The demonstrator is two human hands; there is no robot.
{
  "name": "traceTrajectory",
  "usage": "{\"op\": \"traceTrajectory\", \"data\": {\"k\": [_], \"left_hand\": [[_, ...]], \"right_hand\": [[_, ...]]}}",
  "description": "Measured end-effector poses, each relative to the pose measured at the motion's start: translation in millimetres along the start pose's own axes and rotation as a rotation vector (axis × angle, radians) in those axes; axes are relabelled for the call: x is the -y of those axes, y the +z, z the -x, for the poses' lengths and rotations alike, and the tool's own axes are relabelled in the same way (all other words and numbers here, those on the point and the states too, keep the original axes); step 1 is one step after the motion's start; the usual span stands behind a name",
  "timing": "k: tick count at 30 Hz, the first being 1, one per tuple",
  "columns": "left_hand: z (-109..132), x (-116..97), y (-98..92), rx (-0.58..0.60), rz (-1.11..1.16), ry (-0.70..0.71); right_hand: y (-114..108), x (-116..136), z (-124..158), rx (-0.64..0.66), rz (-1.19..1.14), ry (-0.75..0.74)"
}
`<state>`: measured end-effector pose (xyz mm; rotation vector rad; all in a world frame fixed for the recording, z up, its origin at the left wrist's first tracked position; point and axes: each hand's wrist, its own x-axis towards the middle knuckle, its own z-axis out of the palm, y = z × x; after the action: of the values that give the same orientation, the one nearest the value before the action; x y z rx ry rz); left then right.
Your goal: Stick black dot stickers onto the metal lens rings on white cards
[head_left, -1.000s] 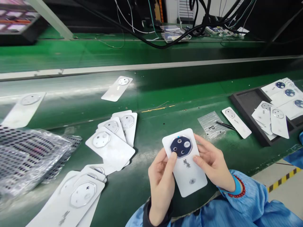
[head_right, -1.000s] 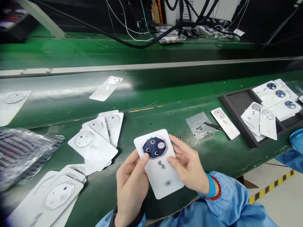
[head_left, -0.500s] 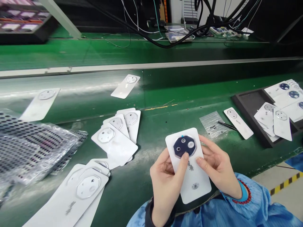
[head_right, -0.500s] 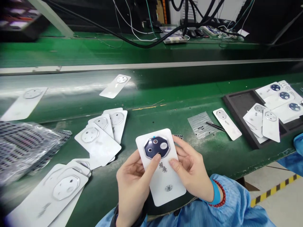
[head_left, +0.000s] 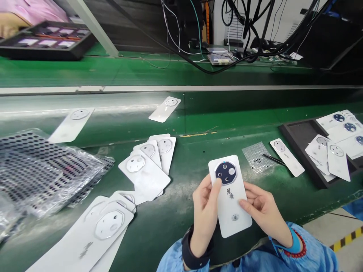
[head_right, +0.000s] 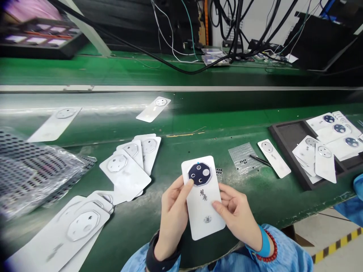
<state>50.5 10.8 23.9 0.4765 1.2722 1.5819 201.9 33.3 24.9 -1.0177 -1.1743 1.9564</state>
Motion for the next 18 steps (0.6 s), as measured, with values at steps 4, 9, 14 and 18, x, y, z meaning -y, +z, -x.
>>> {"op": "traceTrajectory", "data": {"k": [4, 9, 14, 18], "left_hand": [[-3.5, 5.6, -2.6, -0.046, 0.074, -0.047], [-9.3, 4.3, -9.0, -0.033, 0.093, -0.053], [-13.7, 4.1, -28.2, -0.107, -0.028, -0.019], [-17.5, 6.0, -36.2, -0.099, -0.048, -0.025]], "right_hand": [[3.1, -3.4, 0.3, 0.021, 0.021, -0.012], [-73.1, 10.4, -13.2, -0.347, 0.371, -0.218], [-235.3, 79.9, -5.2, -1.148, 0.879, -0.459], [-297.3, 124.9, 13.2, -1.306, 1.052, -0.349]]}}
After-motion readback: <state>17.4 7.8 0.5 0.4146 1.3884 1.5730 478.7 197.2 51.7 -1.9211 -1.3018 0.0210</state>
